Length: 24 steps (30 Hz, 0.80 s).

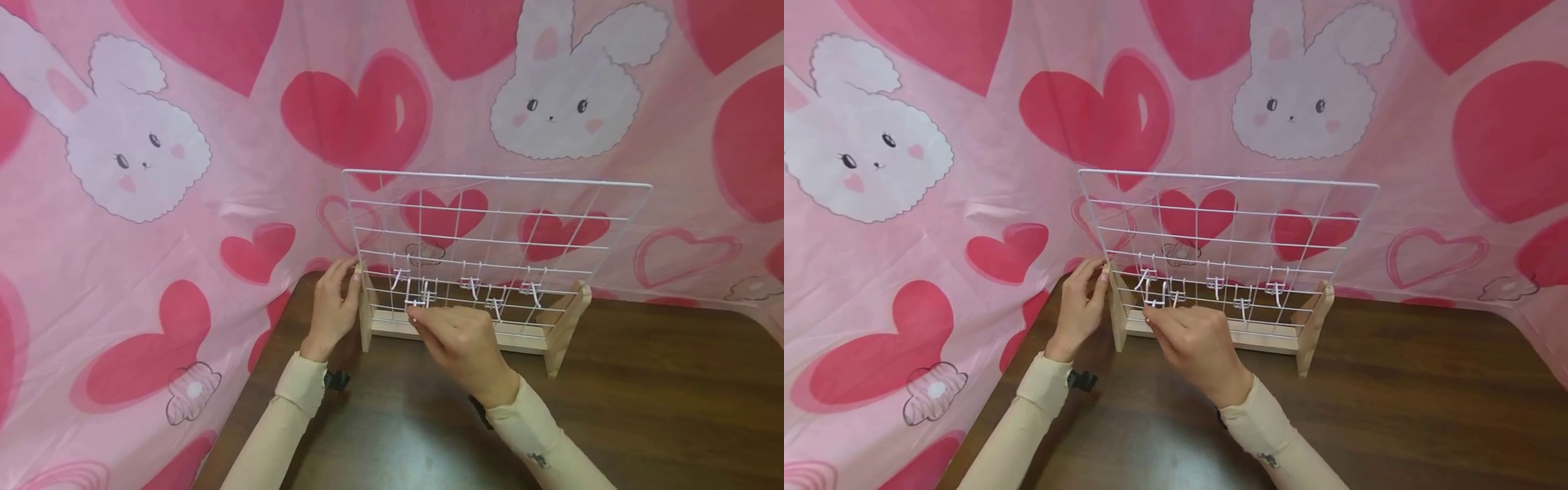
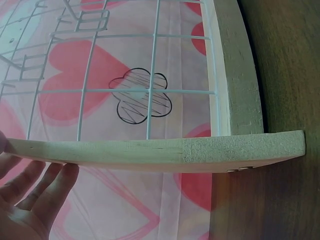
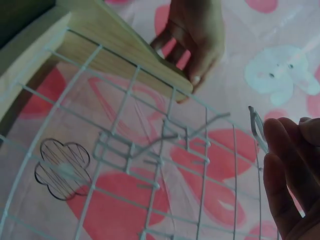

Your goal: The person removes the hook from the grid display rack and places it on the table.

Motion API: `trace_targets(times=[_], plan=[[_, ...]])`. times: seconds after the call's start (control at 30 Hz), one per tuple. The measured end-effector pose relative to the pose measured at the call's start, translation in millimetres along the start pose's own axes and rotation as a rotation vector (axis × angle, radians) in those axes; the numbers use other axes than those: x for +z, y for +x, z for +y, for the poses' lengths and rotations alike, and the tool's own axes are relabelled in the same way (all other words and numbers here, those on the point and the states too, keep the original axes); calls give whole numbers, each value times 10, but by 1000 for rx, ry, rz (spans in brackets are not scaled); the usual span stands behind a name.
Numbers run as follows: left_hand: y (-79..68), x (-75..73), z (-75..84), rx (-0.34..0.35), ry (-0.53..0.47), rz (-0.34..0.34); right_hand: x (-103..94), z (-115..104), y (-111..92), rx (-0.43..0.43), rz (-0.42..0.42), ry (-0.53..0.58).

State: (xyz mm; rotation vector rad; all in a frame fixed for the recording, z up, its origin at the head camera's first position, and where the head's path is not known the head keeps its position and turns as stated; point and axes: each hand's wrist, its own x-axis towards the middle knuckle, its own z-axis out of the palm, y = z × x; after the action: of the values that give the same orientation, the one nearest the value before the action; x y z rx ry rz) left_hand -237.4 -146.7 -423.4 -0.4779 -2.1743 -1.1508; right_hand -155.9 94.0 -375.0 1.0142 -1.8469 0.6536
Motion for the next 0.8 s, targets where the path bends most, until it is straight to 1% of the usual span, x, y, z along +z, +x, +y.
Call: trace_targets(times=[0.13, 0.43, 0.5, 0.67, 0.8], plan=[[5, 5, 3, 7, 5, 4, 72, -30, -45, -28, -45, 5], [-13, 4, -3, -5, 10, 3, 234, -62, -188, -69, -142, -41], [-11, 5, -2, -4, 11, 3, 251, -68, -206, -62, -168, -47], [-2, 9, -5, -5, 8, -2, 290, -68, -241, -11, -252, -38], [2, 5, -4, -2, 10, 1, 359, -44, -283, -2, -316, -53]])
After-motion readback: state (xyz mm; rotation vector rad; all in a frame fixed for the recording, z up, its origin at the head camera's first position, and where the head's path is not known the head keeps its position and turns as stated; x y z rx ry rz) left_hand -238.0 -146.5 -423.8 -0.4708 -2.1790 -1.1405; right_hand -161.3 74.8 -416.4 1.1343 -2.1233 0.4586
